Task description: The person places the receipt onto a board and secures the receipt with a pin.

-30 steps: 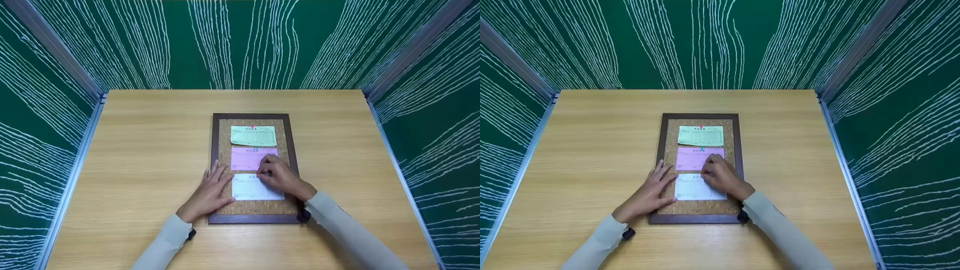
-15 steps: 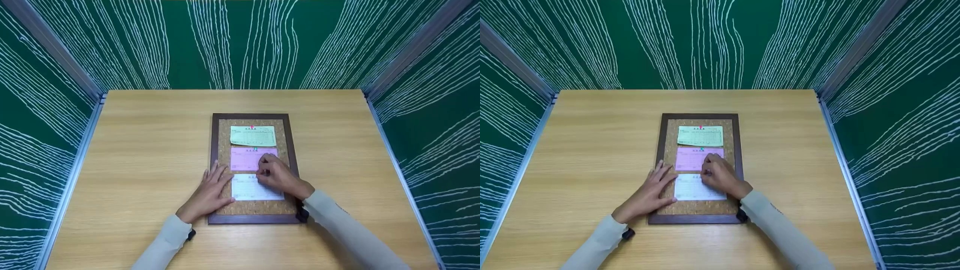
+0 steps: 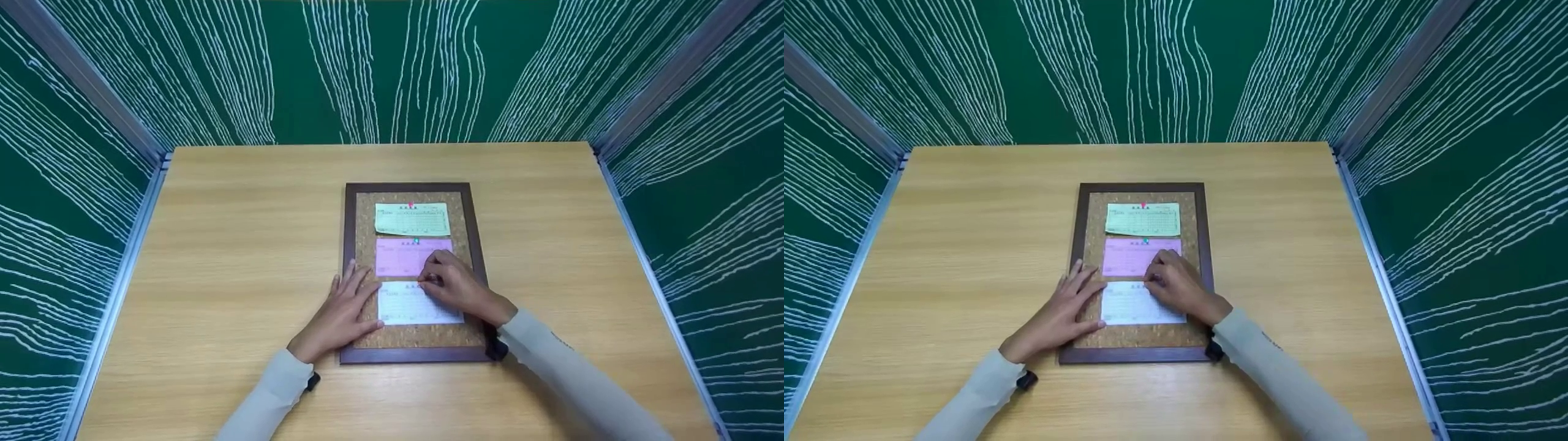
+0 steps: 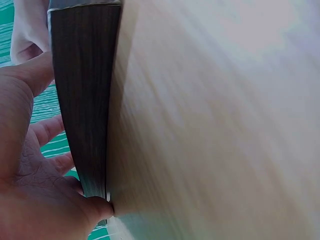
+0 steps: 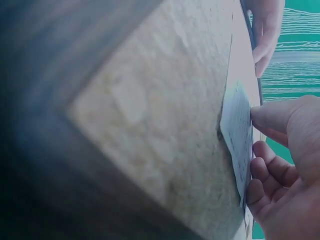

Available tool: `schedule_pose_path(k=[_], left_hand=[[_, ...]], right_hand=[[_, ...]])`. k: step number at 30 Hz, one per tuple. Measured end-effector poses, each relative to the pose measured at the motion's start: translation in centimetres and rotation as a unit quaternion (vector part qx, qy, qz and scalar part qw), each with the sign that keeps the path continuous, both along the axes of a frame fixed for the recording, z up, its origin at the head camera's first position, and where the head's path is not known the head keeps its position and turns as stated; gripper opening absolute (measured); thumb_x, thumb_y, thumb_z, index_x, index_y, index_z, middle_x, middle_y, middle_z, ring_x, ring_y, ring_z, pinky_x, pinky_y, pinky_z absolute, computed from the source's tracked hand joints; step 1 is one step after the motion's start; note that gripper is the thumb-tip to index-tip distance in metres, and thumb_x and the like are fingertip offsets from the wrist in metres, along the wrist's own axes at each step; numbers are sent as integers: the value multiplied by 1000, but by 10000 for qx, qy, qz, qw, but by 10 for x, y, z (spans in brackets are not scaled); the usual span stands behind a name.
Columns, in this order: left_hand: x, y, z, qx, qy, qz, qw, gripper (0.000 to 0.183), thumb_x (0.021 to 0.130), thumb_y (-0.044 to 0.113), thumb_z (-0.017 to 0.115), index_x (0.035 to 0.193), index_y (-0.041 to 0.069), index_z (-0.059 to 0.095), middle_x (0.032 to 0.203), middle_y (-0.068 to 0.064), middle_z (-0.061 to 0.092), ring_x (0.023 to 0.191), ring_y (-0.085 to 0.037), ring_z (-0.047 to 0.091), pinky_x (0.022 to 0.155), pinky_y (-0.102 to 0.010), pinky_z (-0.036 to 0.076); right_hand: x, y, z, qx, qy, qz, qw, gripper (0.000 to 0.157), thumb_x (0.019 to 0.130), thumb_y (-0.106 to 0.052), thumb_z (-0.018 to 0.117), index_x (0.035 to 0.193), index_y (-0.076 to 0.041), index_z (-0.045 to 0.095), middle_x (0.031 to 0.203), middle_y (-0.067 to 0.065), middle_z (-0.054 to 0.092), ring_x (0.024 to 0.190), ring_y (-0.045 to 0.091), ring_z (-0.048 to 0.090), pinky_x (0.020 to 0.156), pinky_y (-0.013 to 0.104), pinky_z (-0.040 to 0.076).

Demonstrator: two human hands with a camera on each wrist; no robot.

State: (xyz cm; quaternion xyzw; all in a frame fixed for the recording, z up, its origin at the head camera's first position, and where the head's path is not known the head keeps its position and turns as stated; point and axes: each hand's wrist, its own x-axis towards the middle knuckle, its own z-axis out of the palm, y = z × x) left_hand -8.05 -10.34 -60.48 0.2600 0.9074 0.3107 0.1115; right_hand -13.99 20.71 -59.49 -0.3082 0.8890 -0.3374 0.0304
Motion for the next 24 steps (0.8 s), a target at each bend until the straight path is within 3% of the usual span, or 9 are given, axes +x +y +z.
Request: schedule_pose_path(k=[8, 13, 19, 24], left_hand=[[0, 0, 1, -61, 21, 8, 10000, 79, 99, 45, 81, 165, 12, 50, 182, -17, 20, 170, -42, -5, 132, -69, 1], [1, -1, 3, -40, 5, -7, 10000, 79, 100, 43, 81, 165, 12, 50, 182, -19, 19, 170, -43, -4, 132, -69, 2], [-1, -2, 6, -17, 111, 4, 9999, 77, 100, 40, 82, 164, 13, 50, 180, -21, 21, 169, -45, -1, 132, -71, 6], [-2, -3, 8, 24, 61, 32, 10000, 76, 103, 43, 78, 166, 13, 48, 180, -21, 21, 169, -45, -4, 132, -71, 6]], right_hand=[[-4, 11, 6, -361, -161, 33, 9992, 6, 100, -5, 80, 102, -10, 82, 108, 3, 69, 102, 23, 64, 89, 39, 57], [-8, 24, 14, -478, -376, -268, 9978, 6, 103, -5, 77, 105, -6, 82, 111, 3, 68, 102, 22, 63, 87, 36, 56], [-10, 36, 22, -476, -496, -548, 9961, 9, 103, -2, 74, 108, -1, 81, 119, 9, 69, 113, 26, 63, 96, 46, 56], [-10, 44, 23, -453, -568, -696, 9949, 11, 103, -3, 74, 112, -1, 81, 123, 10, 69, 117, 26, 62, 99, 47, 56]])
